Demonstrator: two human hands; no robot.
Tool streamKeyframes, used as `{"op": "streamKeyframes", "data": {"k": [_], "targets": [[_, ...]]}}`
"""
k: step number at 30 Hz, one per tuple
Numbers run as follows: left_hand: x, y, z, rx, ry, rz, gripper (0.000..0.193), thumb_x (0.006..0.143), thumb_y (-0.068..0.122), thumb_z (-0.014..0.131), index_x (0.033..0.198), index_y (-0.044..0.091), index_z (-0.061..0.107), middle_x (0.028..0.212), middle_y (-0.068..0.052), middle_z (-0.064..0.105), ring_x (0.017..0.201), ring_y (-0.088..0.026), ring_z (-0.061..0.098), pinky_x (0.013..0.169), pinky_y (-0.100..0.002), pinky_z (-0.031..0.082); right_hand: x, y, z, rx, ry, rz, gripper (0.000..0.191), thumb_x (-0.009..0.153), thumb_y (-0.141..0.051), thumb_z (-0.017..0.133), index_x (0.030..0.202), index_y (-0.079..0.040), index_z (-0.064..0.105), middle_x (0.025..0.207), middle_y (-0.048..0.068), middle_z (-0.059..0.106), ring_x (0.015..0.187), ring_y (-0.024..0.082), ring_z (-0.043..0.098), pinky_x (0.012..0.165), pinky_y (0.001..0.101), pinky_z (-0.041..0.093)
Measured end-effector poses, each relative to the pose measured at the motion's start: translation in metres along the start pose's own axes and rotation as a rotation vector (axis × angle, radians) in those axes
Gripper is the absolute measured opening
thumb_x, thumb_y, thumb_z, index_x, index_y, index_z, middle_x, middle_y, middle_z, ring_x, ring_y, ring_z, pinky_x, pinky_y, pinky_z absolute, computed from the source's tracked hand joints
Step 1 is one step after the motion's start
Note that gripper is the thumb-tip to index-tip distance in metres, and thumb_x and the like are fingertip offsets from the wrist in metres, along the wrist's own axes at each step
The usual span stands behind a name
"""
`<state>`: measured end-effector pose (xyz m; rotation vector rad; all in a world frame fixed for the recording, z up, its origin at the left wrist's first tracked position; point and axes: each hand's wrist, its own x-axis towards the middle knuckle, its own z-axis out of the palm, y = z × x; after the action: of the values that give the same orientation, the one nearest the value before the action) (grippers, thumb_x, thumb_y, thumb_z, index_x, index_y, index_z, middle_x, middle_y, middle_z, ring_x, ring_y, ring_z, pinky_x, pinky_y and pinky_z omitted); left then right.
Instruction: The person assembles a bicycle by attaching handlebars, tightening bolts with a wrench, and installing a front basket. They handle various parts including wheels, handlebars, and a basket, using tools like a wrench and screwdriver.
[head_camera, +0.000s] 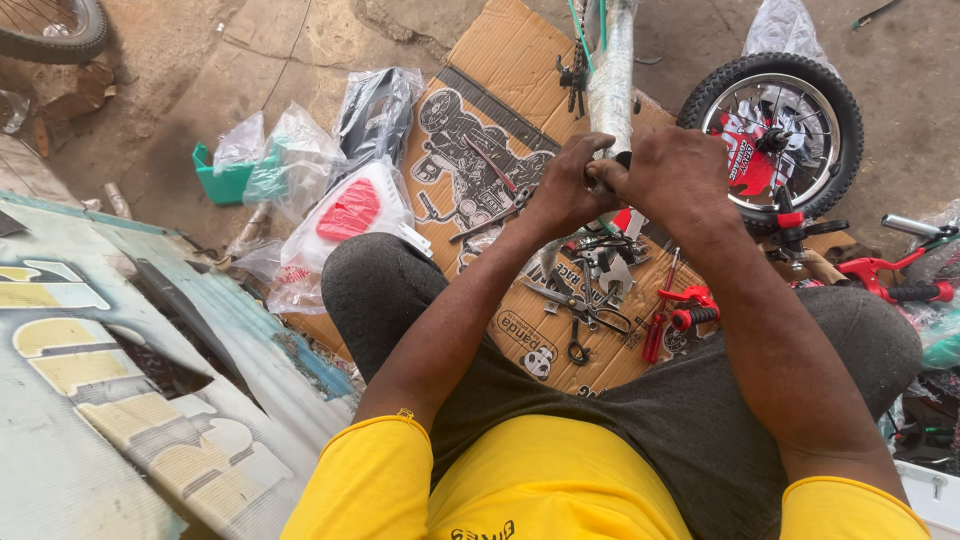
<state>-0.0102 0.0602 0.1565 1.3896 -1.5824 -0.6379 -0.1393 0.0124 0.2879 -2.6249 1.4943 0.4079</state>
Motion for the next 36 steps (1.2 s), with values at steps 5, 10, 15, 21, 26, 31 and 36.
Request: {"op": "streamKeyframes", "data": {"k": [5,10,15,21,26,31,36], "targets": [[0.002,0.006,-0.005,-0.072,-0.052,-0.122,0.077,0.075,0.024,0.091,0.137,-0.001,0.051,0.131,-0.018,0.058,0.091,-0.026,0.074,0.082,-0.039,0.064,0.005,0.012,0.011,0.114,0.058,-0.192,0.041,0.096,-0.038,0.075,0.106,0.002,0.071,0.090,0.017,0.070,0.081,0.031,0.073,0.077,0.0455,0.059],[0.002,0.010,-0.009,-0.094,-0.053,-0.050,0.077,0.073,0.023,0.093,0.134,0.000,0.052,0.130,-0.018,0.058,0.096,-0.023,0.074,0.082,-0.035,0.064,0.007,0.030,0.027,0.359,0.212,-0.457,0.037,0.081,-0.009,0.079,0.117,-0.007,0.073,0.110,0.016,0.063,0.103,0.033,0.067,0.091,0.0438,0.056],[0.003,0.009,-0.008,-0.058,-0.044,-0.044,0.078,0.071,0.020,0.094,0.134,0.000,0.052,0.127,-0.018,0.058,0.100,-0.026,0.072,0.083,-0.037,0.063,0.011,0.035,0.036,0.431,0.219,-0.497,0.034,0.082,-0.004,0.078,0.116,-0.005,0.073,0.109,0.016,0.064,0.101,0.033,0.068,0.090,0.0428,0.056],[0.004,0.001,-0.003,-0.094,-0.080,-0.087,0.074,0.074,0.018,0.090,0.135,0.001,0.052,0.126,-0.016,0.058,0.096,-0.023,0.073,0.082,-0.035,0.065,0.013,0.042,0.037,0.664,0.171,-0.605,0.032,0.087,-0.004,0.073,0.119,-0.007,0.073,0.119,0.013,0.070,0.102,0.024,0.072,0.090,0.0354,0.062],[0.002,0.000,-0.001,-0.022,-0.077,-0.047,0.077,0.079,0.021,0.089,0.138,-0.004,0.047,0.126,-0.018,0.056,0.087,-0.019,0.072,0.076,-0.034,0.064,0.008,0.035,0.030,0.380,0.068,-0.253,0.046,0.087,-0.037,0.085,0.113,-0.002,0.070,0.101,0.016,0.071,0.089,0.027,0.070,0.083,0.0412,0.058],[0.002,0.000,-0.003,-0.016,-0.097,-0.050,0.081,0.075,0.017,0.090,0.141,-0.003,0.047,0.124,-0.016,0.059,0.087,-0.019,0.071,0.075,-0.034,0.064,0.003,0.032,0.030,0.331,0.147,-0.356,0.031,0.094,-0.027,0.078,0.115,-0.004,0.072,0.105,0.016,0.068,0.095,0.026,0.069,0.085,0.0402,0.058],[0.002,0.002,-0.005,-0.022,-0.117,-0.029,0.080,0.075,0.020,0.092,0.138,-0.001,0.048,0.127,-0.017,0.056,0.095,-0.022,0.072,0.082,-0.035,0.065,0.005,0.037,0.036,0.506,0.356,-0.694,0.028,0.077,0.004,0.078,0.103,-0.006,0.076,0.115,0.012,0.068,0.110,0.028,0.068,0.092,0.0359,0.061]]}}
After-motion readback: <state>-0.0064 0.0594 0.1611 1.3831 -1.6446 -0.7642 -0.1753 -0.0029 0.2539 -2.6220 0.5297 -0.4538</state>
